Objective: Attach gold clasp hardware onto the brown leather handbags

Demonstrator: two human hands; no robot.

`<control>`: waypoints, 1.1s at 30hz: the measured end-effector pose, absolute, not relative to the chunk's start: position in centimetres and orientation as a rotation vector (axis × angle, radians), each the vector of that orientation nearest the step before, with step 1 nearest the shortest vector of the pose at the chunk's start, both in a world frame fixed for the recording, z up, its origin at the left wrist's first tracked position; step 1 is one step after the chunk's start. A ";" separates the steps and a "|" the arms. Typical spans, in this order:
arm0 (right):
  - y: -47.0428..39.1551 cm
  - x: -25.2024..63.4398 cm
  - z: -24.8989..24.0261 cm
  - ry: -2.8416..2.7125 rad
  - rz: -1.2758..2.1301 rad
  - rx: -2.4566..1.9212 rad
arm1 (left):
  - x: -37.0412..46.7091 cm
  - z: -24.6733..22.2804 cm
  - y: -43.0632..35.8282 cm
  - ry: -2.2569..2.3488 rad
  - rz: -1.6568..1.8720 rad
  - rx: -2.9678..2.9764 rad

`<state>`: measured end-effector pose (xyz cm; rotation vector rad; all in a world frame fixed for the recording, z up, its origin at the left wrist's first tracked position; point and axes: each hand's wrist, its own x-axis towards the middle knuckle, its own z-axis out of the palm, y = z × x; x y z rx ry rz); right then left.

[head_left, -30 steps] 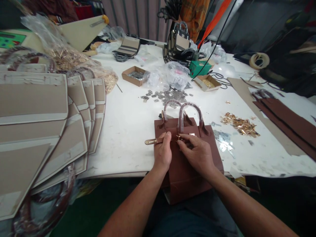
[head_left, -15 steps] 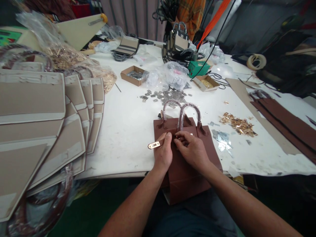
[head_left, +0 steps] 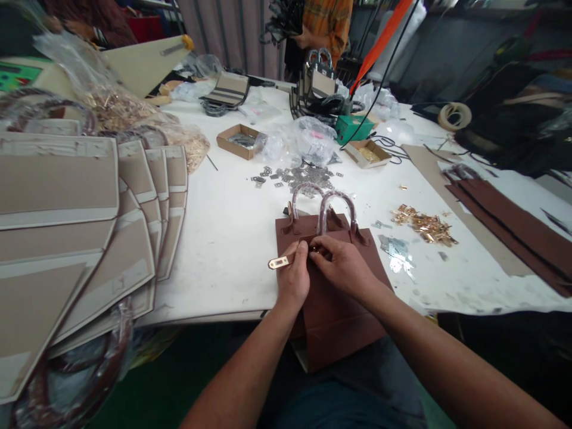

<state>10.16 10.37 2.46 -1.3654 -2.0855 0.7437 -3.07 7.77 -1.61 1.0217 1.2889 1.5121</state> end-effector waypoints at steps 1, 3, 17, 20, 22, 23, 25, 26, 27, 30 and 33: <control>10.4 10.2 2.5 -2.096 0.749 -1.354 | -3.1 -1.6 7.8 1.287 1.514 1.029; 10.2 10.4 2.6 -2.082 0.770 -1.338 | -3.1 -1.6 7.8 1.285 1.513 1.039; 9.9 9.6 1.6 -1.967 0.517 -1.316 | -3.0 -1.1 7.7 1.388 1.477 1.134; 10.3 9.4 1.4 -1.966 0.528 -1.362 | -2.9 -1.1 7.9 1.399 1.458 1.167; 10.2 9.2 1.3 -1.921 0.540 -1.378 | -2.9 -1.2 8.0 1.409 1.453 1.134; 10.0 9.1 1.4 -1.892 0.553 -1.367 | -2.9 -1.2 8.2 1.420 1.446 1.105; 9.4 9.1 1.8 -1.840 0.595 -1.309 | -3.0 -1.4 8.5 1.470 1.435 1.026; 9.1 9.4 2.1 -1.820 0.622 -1.275 | -3.0 -1.6 8.8 1.496 1.419 0.993; 8.8 9.9 2.5 -1.802 0.643 -1.245 | -3.1 -1.7 9.1 1.527 1.422 0.948; 8.3 13.6 3.3 -1.735 0.601 -1.256 | -3.2 -1.8 9.8 1.593 1.389 0.828; 9.4 21.5 3.3 -1.620 0.346 -1.520 | -3.0 -1.2 10.1 1.657 1.327 0.706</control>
